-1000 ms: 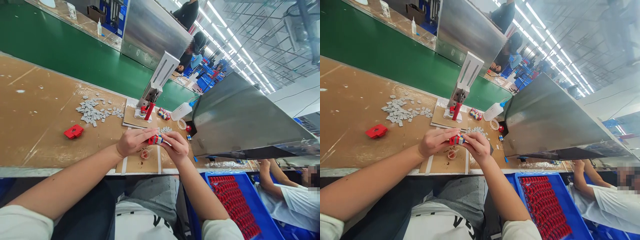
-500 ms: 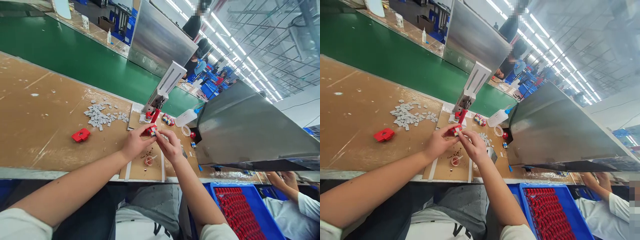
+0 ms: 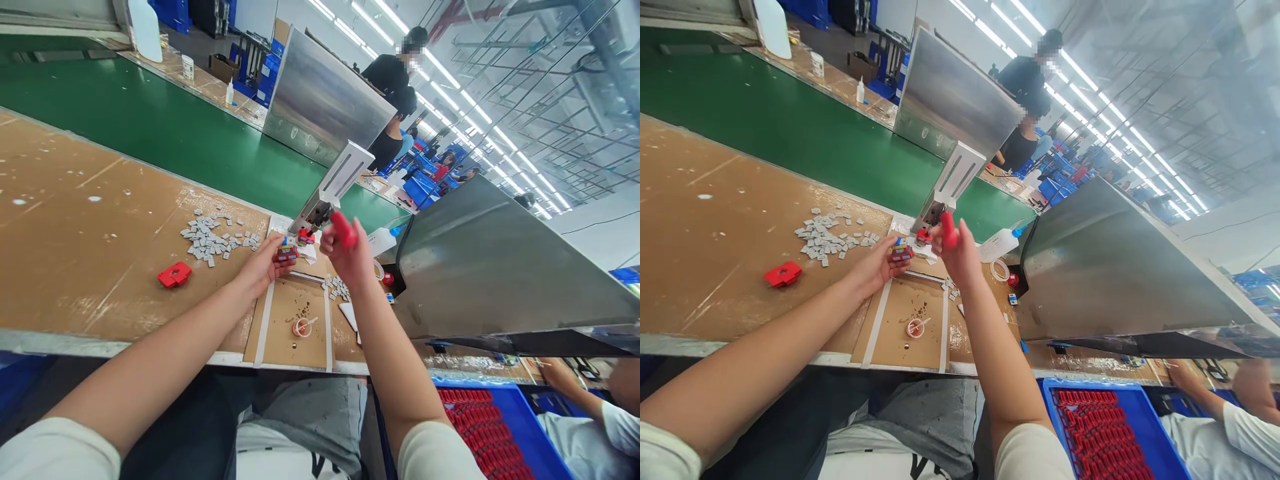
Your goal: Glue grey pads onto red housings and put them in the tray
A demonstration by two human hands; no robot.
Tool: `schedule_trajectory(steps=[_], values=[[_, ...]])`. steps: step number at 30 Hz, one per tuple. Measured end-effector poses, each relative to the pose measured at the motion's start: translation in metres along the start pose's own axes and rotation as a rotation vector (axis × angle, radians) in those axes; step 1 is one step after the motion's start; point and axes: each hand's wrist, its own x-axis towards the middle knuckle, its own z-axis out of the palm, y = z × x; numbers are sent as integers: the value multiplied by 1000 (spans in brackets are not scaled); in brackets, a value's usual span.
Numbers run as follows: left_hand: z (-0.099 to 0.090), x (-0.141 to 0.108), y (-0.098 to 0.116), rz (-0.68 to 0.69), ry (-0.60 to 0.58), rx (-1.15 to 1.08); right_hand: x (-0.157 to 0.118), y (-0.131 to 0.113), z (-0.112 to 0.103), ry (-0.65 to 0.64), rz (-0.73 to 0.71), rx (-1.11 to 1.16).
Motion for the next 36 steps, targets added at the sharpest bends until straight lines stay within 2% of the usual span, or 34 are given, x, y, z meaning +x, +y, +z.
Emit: schedule_trajectory(steps=[3, 5, 8, 10, 11, 13, 15, 17, 20, 22, 25, 28, 31, 34, 36], values=[[-1, 1, 3, -130, -49, -2, 29, -21, -21, 42, -89, 4], [-1, 0, 5, -163, -40, -14, 45, -18, -33, 96, -77, 53], [0, -1, 9, -149, 16, -52, 46, 13, -32, 254, -13, 123], [0, -1, 11, -124, 50, -77, 30, 40, -21, 385, 59, 81], [-1, -1, 12, -112, 64, -88, 20, 52, -14, 394, 98, 21], [-2, 1, 13, -92, 88, -102, 0, 71, -3, 282, 127, -153], [-3, 3, 13, -73, 100, -109, -12, 81, 2, 147, 95, -349], [-4, 4, 13, -60, 96, -106, -17, 86, -1, 74, 51, -502], [-4, 4, 12, -57, 85, -73, -19, 96, -13, 6, 38, -574], [-5, 4, 10, -42, 73, -34, -25, 104, -21, 35, 59, -568], [-6, 5, 7, 37, 39, 70, -35, 111, -29, 191, 102, -565], [-6, 8, 6, 142, 1, 226, -28, 98, -35, 359, 85, -422], [-5, 15, 8, 231, -79, 458, 7, 65, -41, 451, -66, -181], [-3, 29, 13, 291, -152, 709, 54, 27, -46, 444, -228, -58], [-2, 39, 16, 338, -160, 814, 80, 7, -46, 383, -263, -8]])
